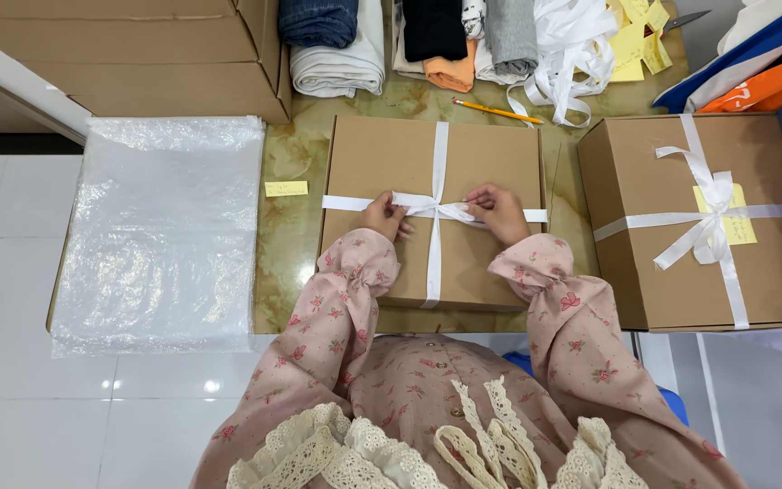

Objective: The person ties a white ribbon around a cardboard box, forming a bow. They then place a small yellow tag on the bow and move the box aside. Finally, they pick up a clear plastic bag and begin to open it.

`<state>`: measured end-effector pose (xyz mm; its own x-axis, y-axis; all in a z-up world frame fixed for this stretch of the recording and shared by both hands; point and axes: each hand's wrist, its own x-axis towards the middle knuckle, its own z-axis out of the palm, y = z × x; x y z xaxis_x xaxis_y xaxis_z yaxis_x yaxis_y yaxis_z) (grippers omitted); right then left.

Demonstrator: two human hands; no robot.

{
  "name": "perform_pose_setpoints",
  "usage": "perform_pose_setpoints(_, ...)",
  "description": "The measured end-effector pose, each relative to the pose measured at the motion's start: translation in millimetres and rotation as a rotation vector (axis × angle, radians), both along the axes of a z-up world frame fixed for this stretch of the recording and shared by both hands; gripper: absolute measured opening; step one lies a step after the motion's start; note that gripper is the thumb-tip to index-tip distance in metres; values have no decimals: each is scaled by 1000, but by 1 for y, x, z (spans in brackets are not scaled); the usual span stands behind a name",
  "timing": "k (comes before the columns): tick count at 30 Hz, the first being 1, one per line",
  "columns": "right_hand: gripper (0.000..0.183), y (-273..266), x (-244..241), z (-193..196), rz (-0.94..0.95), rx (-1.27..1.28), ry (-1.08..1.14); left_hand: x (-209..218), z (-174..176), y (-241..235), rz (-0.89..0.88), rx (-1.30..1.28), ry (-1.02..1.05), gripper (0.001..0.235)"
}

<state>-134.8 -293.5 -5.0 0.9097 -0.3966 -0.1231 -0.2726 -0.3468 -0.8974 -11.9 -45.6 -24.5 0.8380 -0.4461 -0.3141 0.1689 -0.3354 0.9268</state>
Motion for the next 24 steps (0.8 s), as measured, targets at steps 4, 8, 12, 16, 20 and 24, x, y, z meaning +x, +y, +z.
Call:
perform_pose_setpoints(4,29,7,1,11,-25,63,-13,2,-16,-1,47,-159,80,19)
perform_pose_setpoints(8,19,3,3,11,-61,-94,-46,-4,9,2,74,-165,45,12)
perform_pose_setpoints(12,15,-2,10,13,-108,-235,-46,-1,11,1,68,-132,-29,4)
perform_pose_setpoints(16,28,5,-2,33,-53,-1,-97,-4,21,9,25,-164,-6,5)
perform_pose_setpoints(20,21,3,-18,34,-100,34,-109,-8,48,16,58,-108,-4,10)
perform_pose_setpoints(24,15,7,-29,38,-138,-60,-67,-1,66,24,90,9,-174,10)
